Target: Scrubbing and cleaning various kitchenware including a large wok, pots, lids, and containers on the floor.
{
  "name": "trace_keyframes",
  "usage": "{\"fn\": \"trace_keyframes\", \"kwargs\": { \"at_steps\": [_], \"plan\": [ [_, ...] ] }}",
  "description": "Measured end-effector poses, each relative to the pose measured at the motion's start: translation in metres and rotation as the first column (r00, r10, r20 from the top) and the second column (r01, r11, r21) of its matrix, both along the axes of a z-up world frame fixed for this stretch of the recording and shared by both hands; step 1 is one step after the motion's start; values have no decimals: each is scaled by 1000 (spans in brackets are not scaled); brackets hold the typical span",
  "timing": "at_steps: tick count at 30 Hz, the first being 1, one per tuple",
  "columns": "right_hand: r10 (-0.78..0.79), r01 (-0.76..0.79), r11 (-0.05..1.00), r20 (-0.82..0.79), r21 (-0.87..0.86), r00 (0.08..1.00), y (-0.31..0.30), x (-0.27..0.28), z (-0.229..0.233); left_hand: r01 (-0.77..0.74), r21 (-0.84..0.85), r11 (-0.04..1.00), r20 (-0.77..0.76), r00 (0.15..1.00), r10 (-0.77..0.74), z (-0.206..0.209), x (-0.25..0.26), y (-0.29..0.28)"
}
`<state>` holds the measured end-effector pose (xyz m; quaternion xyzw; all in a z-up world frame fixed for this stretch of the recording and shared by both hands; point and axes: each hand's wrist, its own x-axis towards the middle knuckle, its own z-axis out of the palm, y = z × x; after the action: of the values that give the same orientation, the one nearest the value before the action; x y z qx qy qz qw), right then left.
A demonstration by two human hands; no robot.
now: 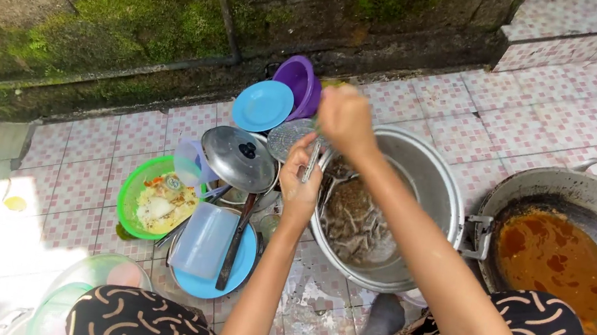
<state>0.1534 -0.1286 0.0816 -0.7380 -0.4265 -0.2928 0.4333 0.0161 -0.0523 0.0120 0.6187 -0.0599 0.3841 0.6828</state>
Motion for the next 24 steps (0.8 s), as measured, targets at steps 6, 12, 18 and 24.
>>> {"fn": "trace_keyframes", "kwargs": {
  "at_steps": [6, 12, 18, 24],
  "plan": [
    [-125, 154, 965, -141, 213, 982, -94, -22, 25, -49, -40, 998, -35, 998, 47, 11, 4, 33],
    [285, -65, 940, -667, 335, 688, -62, -100, -103, -188, 92, 978, 57, 981, 183, 47, 7, 29],
    [144, -468, 807, -649, -361, 747, -72, -124, -5, -296, -159, 942, -127, 952, 278, 28, 22, 60],
    [187, -363, 515, -312, -777, 932, -120, -55, -23, -519, -20, 855, -419, 780, 464, -33, 33, 88]
  ]
}}
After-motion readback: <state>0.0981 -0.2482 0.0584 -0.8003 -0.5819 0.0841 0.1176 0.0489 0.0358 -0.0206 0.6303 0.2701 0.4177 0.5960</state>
